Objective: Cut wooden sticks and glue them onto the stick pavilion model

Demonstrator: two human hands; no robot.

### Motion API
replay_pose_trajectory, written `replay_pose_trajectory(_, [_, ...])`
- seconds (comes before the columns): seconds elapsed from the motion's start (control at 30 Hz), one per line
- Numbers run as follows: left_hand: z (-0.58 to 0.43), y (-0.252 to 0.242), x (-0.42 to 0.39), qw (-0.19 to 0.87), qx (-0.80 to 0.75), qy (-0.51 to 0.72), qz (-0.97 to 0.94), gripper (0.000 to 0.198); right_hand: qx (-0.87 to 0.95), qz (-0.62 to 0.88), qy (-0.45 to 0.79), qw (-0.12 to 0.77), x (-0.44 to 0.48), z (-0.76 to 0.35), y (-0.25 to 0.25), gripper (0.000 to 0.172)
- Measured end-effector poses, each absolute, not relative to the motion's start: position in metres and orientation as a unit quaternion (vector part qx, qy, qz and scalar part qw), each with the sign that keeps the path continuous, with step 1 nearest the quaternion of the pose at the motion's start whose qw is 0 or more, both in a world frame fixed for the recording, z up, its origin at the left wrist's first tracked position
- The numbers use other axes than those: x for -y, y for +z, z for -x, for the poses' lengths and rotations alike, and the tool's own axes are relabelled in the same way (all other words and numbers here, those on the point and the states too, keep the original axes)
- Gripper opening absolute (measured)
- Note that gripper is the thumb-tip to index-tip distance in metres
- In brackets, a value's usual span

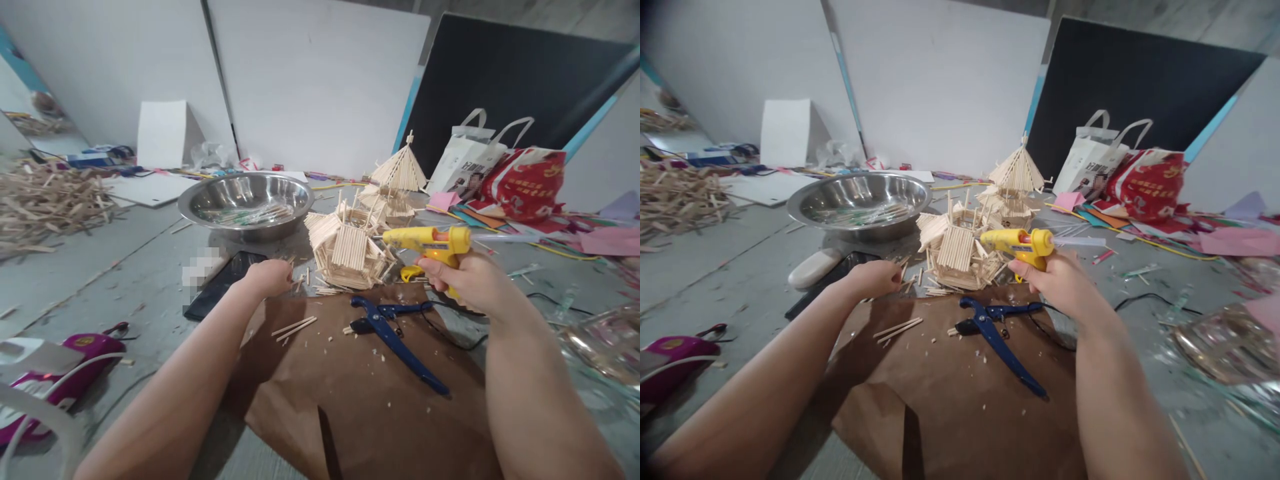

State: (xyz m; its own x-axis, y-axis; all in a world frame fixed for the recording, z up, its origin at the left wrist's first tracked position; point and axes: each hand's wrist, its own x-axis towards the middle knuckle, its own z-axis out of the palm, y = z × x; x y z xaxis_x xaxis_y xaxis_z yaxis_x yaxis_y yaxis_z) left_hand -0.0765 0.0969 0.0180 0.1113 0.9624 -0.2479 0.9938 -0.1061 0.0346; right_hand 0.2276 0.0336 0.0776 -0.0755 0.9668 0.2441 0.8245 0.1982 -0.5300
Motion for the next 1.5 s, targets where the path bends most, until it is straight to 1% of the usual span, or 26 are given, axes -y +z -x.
replay_pose_trajectory(0.1, [0.078,0.012,-0.1,0.092,-0.661,-0.093,-0.739,0.016,0.711,0.643,0.152,0.242,-0.034,-0.227,0.079,0.04])
replay_pose_trajectory(0.47, [0.083,0.01,-0.103,0.096,-0.616,-0.084,-0.777,0.02,0.705,0.644,0.171,0.241,-0.035,-0.227,0.078,0.04])
replay_pose_trajectory(0.57, [0.086,0.01,-0.106,0.095,-0.614,-0.076,-0.779,0.025,0.708,0.641,0.169,0.243,-0.036,-0.228,0.076,0.041])
replay_pose_trajectory(0.77, [0.102,0.003,-0.114,0.084,-0.62,-0.062,-0.778,0.042,0.713,0.636,0.163,0.245,-0.038,-0.229,0.076,0.039])
replay_pose_trajectory(0.87, [0.106,0.002,-0.116,0.079,-0.616,-0.07,-0.78,0.046,0.711,0.639,0.17,0.238,-0.037,-0.228,0.076,0.038])
replay_pose_trajectory(1.03, [0.106,0.006,-0.116,0.074,-0.621,-0.069,-0.777,0.044,0.699,0.655,0.164,0.235,-0.036,-0.226,0.077,0.038])
replay_pose_trajectory(1.13, [0.103,0.01,-0.115,0.108,-0.607,-0.042,-0.786,0.047,0.7,0.654,0.164,0.235,-0.036,-0.225,0.077,0.039])
replay_pose_trajectory(1.2, [0.1,0.01,-0.114,0.123,-0.596,-0.031,-0.793,0.044,0.699,0.656,0.165,0.231,-0.036,-0.224,0.078,0.04])
replay_pose_trajectory(1.3, [0.093,0.009,-0.112,0.086,-0.638,-0.042,-0.764,0.031,0.7,0.658,0.158,0.227,-0.035,-0.223,0.079,0.04])
replay_pose_trajectory(1.4, [0.084,0.005,-0.11,0.052,-0.696,-0.056,-0.714,0.031,0.702,0.66,0.15,0.223,-0.035,-0.223,0.081,0.04])
replay_pose_trajectory(1.5, [0.076,0.001,-0.109,0.037,-0.716,-0.054,-0.695,0.031,0.705,0.652,0.155,0.233,-0.036,-0.224,0.08,0.04])
